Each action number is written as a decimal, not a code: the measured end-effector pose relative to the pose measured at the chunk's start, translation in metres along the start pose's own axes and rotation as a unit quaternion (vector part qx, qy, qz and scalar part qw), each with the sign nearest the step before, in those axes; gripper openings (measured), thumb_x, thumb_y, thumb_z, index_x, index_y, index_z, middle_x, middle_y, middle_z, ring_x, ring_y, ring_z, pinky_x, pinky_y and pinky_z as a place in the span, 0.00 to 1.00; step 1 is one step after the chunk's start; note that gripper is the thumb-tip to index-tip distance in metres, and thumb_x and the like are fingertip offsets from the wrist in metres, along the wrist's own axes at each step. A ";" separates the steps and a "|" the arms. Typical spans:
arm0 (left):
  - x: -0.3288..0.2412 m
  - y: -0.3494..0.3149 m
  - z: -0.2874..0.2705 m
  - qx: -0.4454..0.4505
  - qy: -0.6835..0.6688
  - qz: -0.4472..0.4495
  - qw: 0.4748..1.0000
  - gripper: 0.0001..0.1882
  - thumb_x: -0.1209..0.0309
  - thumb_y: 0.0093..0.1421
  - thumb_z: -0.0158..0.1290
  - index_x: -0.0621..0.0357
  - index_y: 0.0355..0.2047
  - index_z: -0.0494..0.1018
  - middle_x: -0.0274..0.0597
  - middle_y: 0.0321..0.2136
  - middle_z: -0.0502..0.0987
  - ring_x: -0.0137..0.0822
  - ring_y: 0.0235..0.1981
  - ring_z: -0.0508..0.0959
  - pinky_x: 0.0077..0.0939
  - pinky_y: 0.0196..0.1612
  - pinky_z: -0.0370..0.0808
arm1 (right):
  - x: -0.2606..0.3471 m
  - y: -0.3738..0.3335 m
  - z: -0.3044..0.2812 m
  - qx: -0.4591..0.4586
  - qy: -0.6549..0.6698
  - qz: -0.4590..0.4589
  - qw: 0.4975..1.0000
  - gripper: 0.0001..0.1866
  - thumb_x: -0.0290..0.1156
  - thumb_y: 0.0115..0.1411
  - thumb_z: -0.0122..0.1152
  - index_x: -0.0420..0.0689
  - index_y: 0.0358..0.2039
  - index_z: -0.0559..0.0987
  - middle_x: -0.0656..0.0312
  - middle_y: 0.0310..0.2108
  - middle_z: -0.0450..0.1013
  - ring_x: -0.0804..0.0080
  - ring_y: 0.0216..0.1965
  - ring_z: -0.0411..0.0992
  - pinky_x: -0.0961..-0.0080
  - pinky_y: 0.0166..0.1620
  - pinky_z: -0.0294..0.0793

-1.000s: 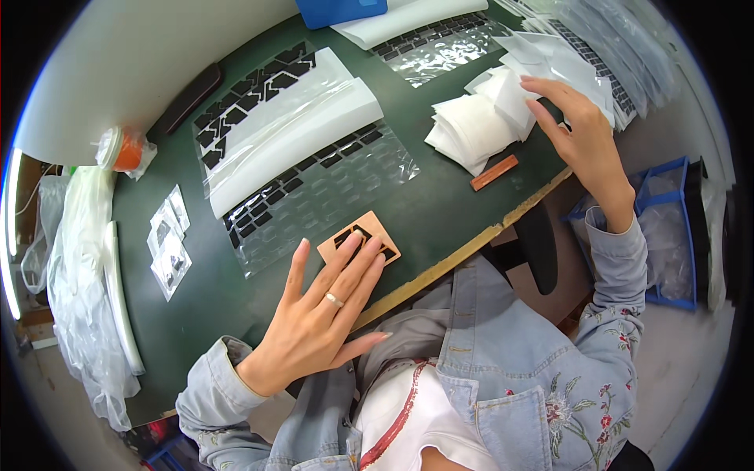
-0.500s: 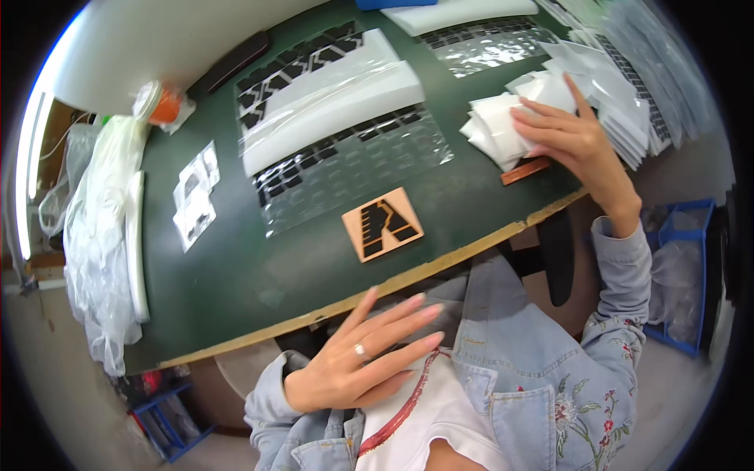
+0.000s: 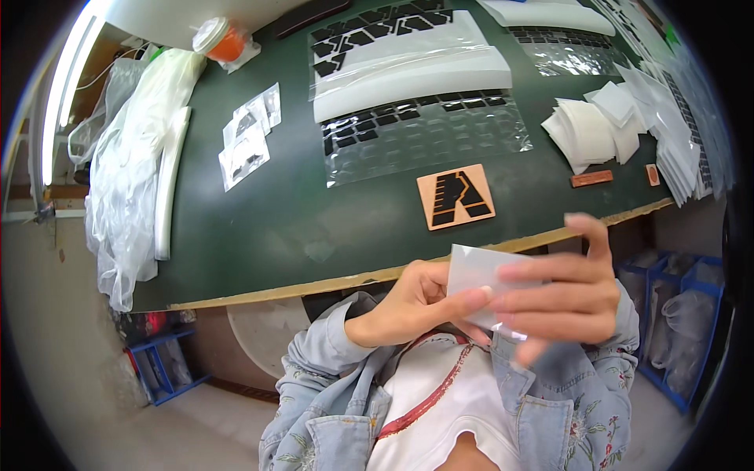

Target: The person peels black cutouts from backing sheets, positions them onto a template, and applies transfer film over the assembled designs by hand.

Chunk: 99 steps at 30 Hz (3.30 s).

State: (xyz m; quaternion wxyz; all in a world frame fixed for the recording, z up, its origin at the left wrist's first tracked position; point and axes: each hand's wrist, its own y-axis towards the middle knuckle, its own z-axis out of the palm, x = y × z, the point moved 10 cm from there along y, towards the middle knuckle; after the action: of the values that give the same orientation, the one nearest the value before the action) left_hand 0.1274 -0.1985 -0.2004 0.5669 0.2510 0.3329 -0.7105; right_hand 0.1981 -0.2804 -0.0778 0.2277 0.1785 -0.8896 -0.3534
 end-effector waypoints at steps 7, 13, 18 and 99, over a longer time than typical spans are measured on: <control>-0.060 -0.034 0.014 -0.164 0.445 0.313 0.823 0.13 0.84 0.62 0.52 0.72 0.47 0.77 0.51 0.40 0.84 0.33 0.35 0.84 0.22 0.35 0.80 | -0.034 0.001 0.012 -0.067 -0.005 0.189 0.980 0.21 0.35 0.44 0.76 0.50 0.41 0.84 0.61 0.49 0.77 0.62 0.51 0.74 0.55 0.60 0.66; -0.067 -0.036 0.026 -0.166 0.561 0.348 0.733 0.21 0.90 0.53 0.54 0.70 0.49 0.77 0.52 0.41 0.84 0.42 0.35 0.85 0.24 0.40 0.79 | -0.054 -0.010 0.020 -0.141 0.113 0.245 0.952 0.14 0.33 0.43 0.77 0.49 0.32 0.85 0.59 0.47 0.79 0.55 0.56 0.71 0.55 0.61 0.64; -0.067 -0.041 0.031 -0.166 0.544 0.389 0.725 0.26 0.93 0.51 0.53 0.69 0.52 0.76 0.55 0.44 0.82 0.45 0.36 0.85 0.26 0.44 0.80 | -0.056 -0.012 0.025 -0.152 0.163 0.238 0.945 0.13 0.36 0.43 0.76 0.47 0.29 0.84 0.56 0.50 0.78 0.52 0.58 0.70 0.53 0.61 0.64; -0.099 -0.004 -0.040 -0.360 0.776 0.132 0.500 0.13 0.77 0.56 0.57 0.60 0.19 0.66 0.45 0.16 0.69 0.45 0.21 0.69 0.37 0.26 0.67 | -0.109 -0.006 0.032 -0.070 -0.184 0.299 0.934 0.26 0.17 0.55 0.66 0.45 0.54 0.73 0.62 0.37 0.72 0.71 0.34 0.69 0.79 0.36 0.70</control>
State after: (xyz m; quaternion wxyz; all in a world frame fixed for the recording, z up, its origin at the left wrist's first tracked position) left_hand 0.1454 -0.1045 -0.1525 0.2096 0.5170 0.8292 0.0346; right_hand 0.2724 -0.2145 -0.1330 0.1673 -0.1799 -0.9011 -0.3574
